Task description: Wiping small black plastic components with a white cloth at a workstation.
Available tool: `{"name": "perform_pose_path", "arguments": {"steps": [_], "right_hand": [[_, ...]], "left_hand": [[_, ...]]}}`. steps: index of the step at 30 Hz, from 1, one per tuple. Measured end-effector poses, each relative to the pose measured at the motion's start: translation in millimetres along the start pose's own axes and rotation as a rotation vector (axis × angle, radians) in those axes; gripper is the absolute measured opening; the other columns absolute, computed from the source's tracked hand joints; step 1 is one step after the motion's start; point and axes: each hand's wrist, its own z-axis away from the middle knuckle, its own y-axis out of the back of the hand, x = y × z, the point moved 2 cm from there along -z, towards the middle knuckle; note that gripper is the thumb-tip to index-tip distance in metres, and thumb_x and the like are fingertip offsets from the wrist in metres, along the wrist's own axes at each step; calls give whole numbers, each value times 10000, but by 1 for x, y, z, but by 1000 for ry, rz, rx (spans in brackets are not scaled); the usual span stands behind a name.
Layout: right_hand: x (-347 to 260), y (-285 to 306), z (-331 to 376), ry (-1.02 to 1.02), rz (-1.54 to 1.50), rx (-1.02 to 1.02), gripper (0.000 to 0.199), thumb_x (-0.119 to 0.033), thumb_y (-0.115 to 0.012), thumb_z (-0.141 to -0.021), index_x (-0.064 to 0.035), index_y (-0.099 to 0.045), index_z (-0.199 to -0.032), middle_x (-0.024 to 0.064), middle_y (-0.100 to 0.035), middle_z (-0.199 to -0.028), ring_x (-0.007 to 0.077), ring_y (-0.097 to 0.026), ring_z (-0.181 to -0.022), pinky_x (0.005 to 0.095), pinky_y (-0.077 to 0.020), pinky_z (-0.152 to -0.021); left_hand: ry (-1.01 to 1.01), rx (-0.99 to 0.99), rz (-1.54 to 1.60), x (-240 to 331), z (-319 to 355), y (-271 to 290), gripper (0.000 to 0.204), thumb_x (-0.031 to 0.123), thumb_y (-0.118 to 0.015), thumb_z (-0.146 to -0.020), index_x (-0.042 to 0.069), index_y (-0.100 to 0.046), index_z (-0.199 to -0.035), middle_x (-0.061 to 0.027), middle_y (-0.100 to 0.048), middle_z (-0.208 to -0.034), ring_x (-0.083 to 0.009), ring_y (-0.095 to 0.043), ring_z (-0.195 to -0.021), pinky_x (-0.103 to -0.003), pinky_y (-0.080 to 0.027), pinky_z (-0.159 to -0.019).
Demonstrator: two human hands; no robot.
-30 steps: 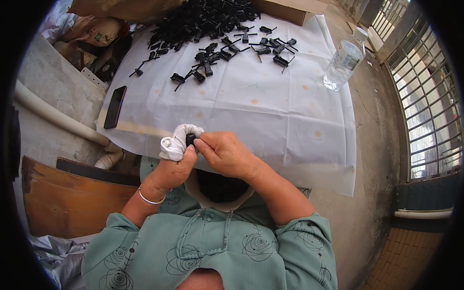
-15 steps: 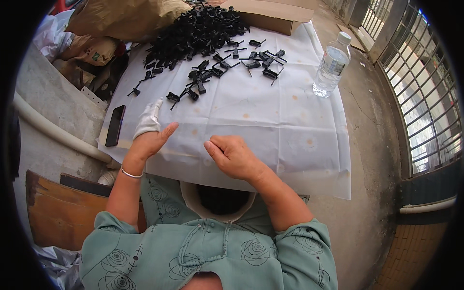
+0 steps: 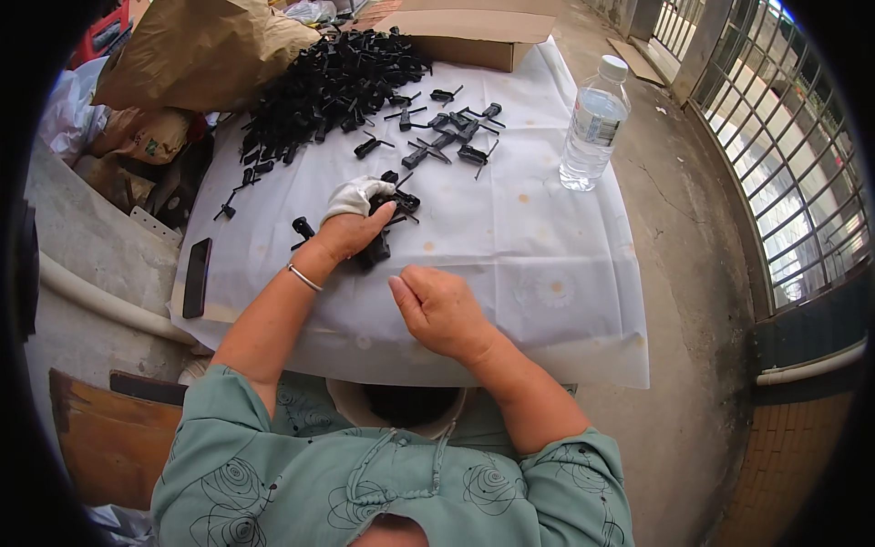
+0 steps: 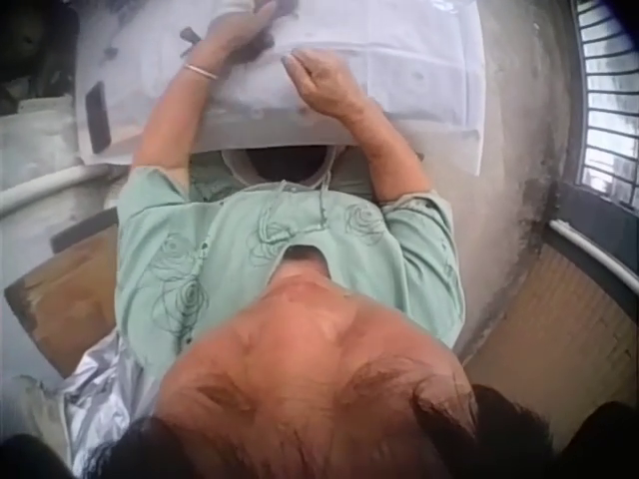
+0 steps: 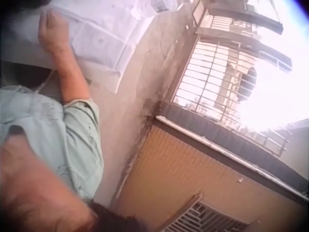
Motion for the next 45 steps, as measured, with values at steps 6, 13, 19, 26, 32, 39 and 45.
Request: {"name": "perform_pose_path", "arguments": {"steps": [6, 13, 19, 26, 32, 39, 45], "right_hand": [[9, 26, 0, -186, 424, 215, 177, -158, -581, -845, -22, -514, -754, 143, -524, -614, 304, -516, -538, 378, -405, -512], [3, -10, 3, -99, 535, 71, 263, -282, -651, -780, -50, -529, -809, 117, -586, -668, 291, -580, -580, 380, -457, -527], [9, -26, -6, -234, 626, -48, 314, -350, -624, -782, -54, -528, -826, 135, -613, -706, 317, -604, -620, 404, -477, -544], [4, -29, -10, -228, 658, -68, 285, -308, -604, -789, -49, -526, -881, 142, -624, -760, 331, -615, -675, 426, -484, -595], [7, -23, -8, -270, 651, -90, 284, -285, -608, -790, -48, -520, -919, 138, -623, -799, 325, -617, -706, 417, -485, -606], [-1, -24, 1, 52, 420, 48, 190, -151, -632, -779, -50, -543, -913, 110, -598, -740, 287, -588, -615, 363, -462, -540], [-24, -35, 6, 316, 147, -44, 200, -102, -666, -748, -58, -558, -911, 75, -545, -675, 251, -540, -543, 341, -428, -482]], "left_hand": [[129, 137, 764, 62, 38, 35, 303, 225, -592, -854, -8, -602, -1048, -126, -623, -991, -173, -570, -928, -274, -426, -860], [8, 178, 350, 69, 78, 66, 185, 46, -547, -835, -13, -614, -997, -101, -627, -942, -152, -576, -840, -270, -461, -788], [306, 4, 388, 71, 137, 61, 261, -4, -569, -777, 11, -602, -1036, -139, -615, -979, -264, -602, -888, -315, -481, -791], [-152, 175, -114, 68, 135, 43, 314, 16, -607, -739, 49, -610, -1051, -170, -586, -1075, -313, -570, -971, -352, -486, -814], [-110, -203, -389, 67, 116, 34, 327, 22, -559, -717, 47, -600, -1041, -175, -569, -1093, -329, -570, -949, -362, -488, -792], [-228, -188, -89, 51, 123, 58, 382, 14, -596, -721, 24, -557, -1101, -184, -576, -1069, -349, -557, -955, -377, -454, -859], [-75, 59, 123, 54, 129, 58, 291, 21, -566, -802, 10, -539, -1091, -136, -616, -949, -287, -602, -827, -325, -495, -743]]}}
